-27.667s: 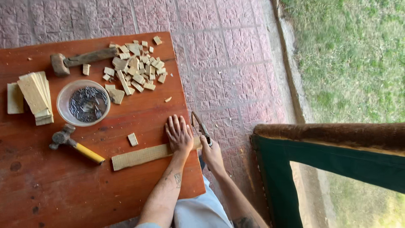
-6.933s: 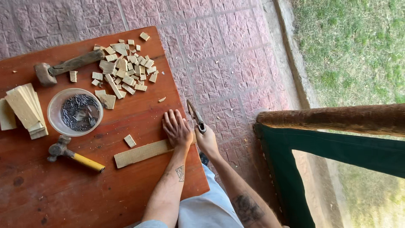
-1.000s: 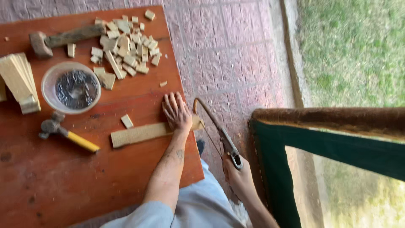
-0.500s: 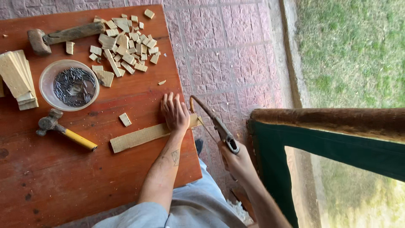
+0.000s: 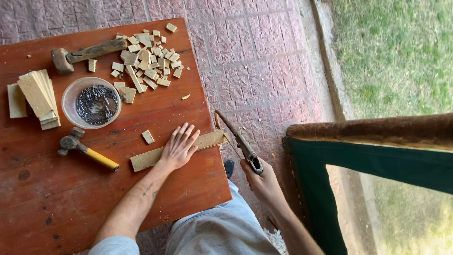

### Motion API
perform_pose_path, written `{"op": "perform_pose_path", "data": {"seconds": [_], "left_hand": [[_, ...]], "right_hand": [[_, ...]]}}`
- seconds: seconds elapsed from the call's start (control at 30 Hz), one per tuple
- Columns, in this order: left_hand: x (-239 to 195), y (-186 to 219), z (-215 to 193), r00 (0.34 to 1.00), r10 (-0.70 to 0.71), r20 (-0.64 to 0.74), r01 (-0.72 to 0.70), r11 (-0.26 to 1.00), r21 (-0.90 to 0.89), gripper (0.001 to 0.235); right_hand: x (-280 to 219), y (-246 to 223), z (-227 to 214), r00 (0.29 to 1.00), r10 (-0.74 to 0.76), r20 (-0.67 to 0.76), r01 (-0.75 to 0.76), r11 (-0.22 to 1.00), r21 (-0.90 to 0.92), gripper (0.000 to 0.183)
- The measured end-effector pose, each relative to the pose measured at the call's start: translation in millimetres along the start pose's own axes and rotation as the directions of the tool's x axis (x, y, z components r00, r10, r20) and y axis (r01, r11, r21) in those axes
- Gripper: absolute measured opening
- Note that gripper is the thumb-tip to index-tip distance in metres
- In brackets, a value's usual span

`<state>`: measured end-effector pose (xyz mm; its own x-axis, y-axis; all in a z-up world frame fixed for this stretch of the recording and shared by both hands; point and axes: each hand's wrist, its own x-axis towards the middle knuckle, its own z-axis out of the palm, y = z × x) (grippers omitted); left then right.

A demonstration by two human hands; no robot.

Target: The person uses a hand saw to cut a long wooden plank into smaller pieces on a wooden workbench. The person holds the plank with one hand and saws with the other, producing small wood pieces that accumulate on the table.

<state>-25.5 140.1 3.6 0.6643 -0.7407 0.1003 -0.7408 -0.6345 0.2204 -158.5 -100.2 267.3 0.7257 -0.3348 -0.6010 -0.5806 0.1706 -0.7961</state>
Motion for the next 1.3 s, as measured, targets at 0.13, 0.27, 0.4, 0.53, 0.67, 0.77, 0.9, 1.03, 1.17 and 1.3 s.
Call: {"op": "perform_pose_path", "data": {"seconds": [0.13, 0.27, 0.4, 0.53, 0.67, 0.77, 0.9, 1.03, 1.17, 1.3], "left_hand": [[4.6, -21.2, 5.1, 0.95, 0.301, 0.083, -0.294, 0.952, -0.09, 0.061], [13.2, -26.6, -7.1, 0.776, 0.631, -0.005, -0.627, 0.771, -0.109, 0.065], [18.1, -28.4, -4.5, 0.76, 0.647, 0.064, -0.646, 0.762, -0.036, 0.074], [21.8, -29.9, -6.0, 0.754, 0.645, 0.119, -0.602, 0.753, -0.266, 0.072], [22.0, -30.6, 3.4, 0.792, 0.61, -0.011, -0.584, 0.753, -0.302, 0.064], [19.2, -28.7, 3.7, 0.8, 0.599, -0.015, -0.575, 0.76, -0.303, 0.064], [24.7, -30.9, 4.2, 0.801, 0.597, -0.041, -0.583, 0.763, -0.279, 0.065], [20.0, -23.8, -3.4, 0.826, 0.562, -0.052, -0.542, 0.764, -0.35, 0.064], [21.5, -26.7, -1.7, 0.827, 0.561, -0.033, -0.532, 0.762, -0.369, 0.066], [21.2, -25.2, 1.5, 0.828, 0.559, -0.044, -0.532, 0.759, -0.375, 0.064]], "right_hand": [[0.0, 5.7, 0.5, 1.0, -0.002, 0.003, 0.003, 0.999, -0.036, 0.027], [-6.5, -8.6, 7.3, 0.999, 0.046, -0.027, -0.052, 0.924, -0.379, 0.036], [-8.2, -11.4, 11.3, 0.998, 0.046, -0.03, -0.054, 0.925, -0.375, 0.039], [-1.2, -12.7, 15.6, 0.996, 0.073, -0.041, -0.083, 0.934, -0.348, 0.038], [43.3, 14.4, 15.2, 0.99, -0.028, -0.14, -0.002, 0.977, -0.213, 0.03], [112.2, 53.5, 38.0, 0.975, -0.068, -0.214, 0.047, 0.994, -0.101, 0.028], [184.6, 109.7, 48.3, 0.976, -0.092, -0.196, 0.067, 0.989, -0.134, 0.025], [176.2, 108.7, 48.0, 0.982, -0.062, -0.177, 0.028, 0.982, -0.187, 0.023], [138.6, 50.4, 48.6, 0.991, -0.016, -0.13, -0.016, 0.971, -0.239, 0.025], [87.7, 18.5, 36.1, 0.993, 0.022, -0.119, -0.041, 0.986, -0.16, 0.029]]}}
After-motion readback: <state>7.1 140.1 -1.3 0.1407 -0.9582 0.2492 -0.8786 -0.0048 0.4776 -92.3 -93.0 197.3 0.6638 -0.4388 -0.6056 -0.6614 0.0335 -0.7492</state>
